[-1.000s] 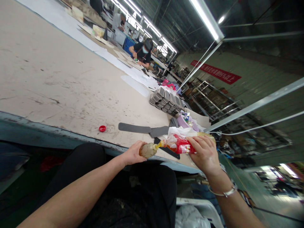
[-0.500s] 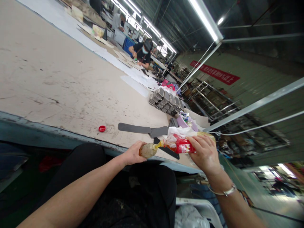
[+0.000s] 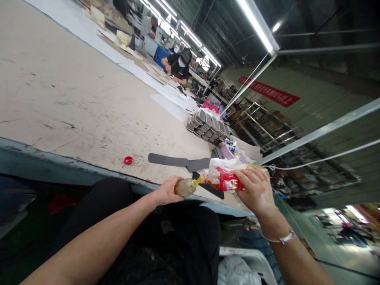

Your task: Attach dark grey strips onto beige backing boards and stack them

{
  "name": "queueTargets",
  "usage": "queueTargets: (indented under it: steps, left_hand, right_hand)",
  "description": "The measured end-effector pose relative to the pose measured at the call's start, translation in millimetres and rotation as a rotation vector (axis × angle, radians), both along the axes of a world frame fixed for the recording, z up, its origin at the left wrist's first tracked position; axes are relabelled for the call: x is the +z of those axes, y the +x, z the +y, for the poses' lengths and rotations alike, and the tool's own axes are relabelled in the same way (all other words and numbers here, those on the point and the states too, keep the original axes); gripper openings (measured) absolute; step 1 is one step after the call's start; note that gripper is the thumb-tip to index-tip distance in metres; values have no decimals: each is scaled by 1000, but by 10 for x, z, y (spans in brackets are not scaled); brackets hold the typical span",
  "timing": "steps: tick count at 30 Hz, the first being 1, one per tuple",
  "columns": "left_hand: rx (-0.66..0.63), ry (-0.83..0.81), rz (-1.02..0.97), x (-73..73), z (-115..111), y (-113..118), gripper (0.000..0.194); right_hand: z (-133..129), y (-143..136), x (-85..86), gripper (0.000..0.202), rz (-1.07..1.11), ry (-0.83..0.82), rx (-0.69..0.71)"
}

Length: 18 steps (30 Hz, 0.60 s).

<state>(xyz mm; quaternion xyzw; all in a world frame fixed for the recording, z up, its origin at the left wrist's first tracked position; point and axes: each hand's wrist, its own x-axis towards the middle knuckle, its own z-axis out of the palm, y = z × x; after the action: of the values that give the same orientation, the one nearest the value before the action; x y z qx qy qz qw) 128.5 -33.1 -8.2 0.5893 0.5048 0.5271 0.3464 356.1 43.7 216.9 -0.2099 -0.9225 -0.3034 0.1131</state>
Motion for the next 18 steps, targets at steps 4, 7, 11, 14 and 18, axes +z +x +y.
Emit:
queueTargets:
  steps: [4, 7, 11, 14, 18]
  left_hand:
    - [1, -4, -6, 33, -13, 0, 57]
    - [-1, -8, -13, 55, -20, -1, 57]
    - [0, -13, -19, 77, -25, -7, 58]
    - [2, -18, -12, 72, -21, -11, 58]
    - [-12, -27, -58, 24, -9, -1, 60]
  right_hand:
    - [7, -6, 3, 33, -1, -5, -1]
    - [24, 5, 1, 35, -3, -10, 1]
    - [26, 4, 13, 36, -4, -8, 4]
    - [8, -17, 27, 36, -8, -3, -1]
    - [-8, -37, 36, 38, -13, 3, -12]
